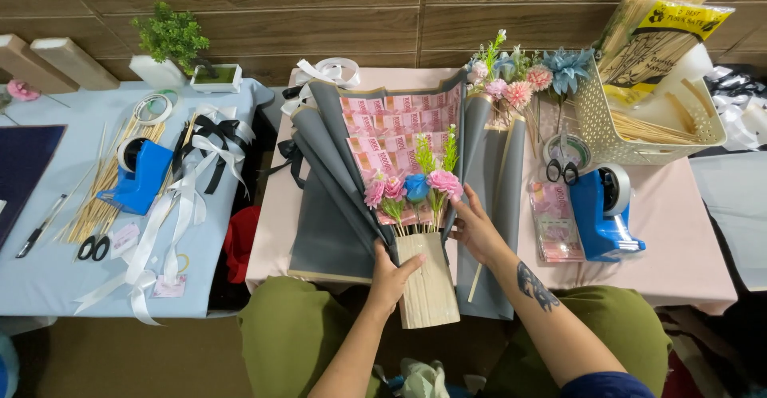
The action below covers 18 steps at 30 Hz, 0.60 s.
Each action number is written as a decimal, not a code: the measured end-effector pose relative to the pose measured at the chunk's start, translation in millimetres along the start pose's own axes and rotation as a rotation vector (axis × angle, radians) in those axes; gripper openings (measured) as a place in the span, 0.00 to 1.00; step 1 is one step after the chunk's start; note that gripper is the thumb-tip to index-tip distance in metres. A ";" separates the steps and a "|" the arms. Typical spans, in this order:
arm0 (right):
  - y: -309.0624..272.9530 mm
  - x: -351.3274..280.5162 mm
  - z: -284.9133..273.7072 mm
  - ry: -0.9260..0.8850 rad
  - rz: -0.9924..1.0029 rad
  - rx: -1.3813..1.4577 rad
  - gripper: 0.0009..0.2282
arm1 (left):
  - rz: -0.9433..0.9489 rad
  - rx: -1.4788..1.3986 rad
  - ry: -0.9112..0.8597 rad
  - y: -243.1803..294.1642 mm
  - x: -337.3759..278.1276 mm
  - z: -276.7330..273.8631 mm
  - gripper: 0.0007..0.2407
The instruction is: The person folds gray wrapping paper and secures it with tape. They then place a bouquet containing artificial flowers and banknotes into the paper, fan the paper around the bouquet, and secure the wrapping with tape at the base.
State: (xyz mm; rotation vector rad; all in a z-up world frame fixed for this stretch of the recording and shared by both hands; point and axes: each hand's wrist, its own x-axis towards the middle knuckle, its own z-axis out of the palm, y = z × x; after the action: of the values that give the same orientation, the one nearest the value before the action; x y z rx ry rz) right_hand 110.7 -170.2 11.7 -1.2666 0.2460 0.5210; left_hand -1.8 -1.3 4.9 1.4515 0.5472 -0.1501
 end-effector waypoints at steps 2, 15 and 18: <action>8.9 14.7 -13.0 0.001 0.010 0.051 0.35 | 0.031 -0.015 -0.006 4.8 -5.7 -0.8 0.46; -25.6 28.6 -58.2 0.006 -0.094 0.493 0.40 | 0.252 0.055 -0.188 3.3 -36.6 -14.8 0.44; -74.8 -6.9 -31.6 -0.053 -0.073 0.542 0.45 | 0.334 0.155 -0.152 6.0 -37.2 -24.0 0.39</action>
State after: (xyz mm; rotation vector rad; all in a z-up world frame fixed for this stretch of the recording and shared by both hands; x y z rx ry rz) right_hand 145.6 -217.1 68.5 -0.7305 0.2729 0.3891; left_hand -38.0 14.2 26.1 1.6455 0.1676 -0.0373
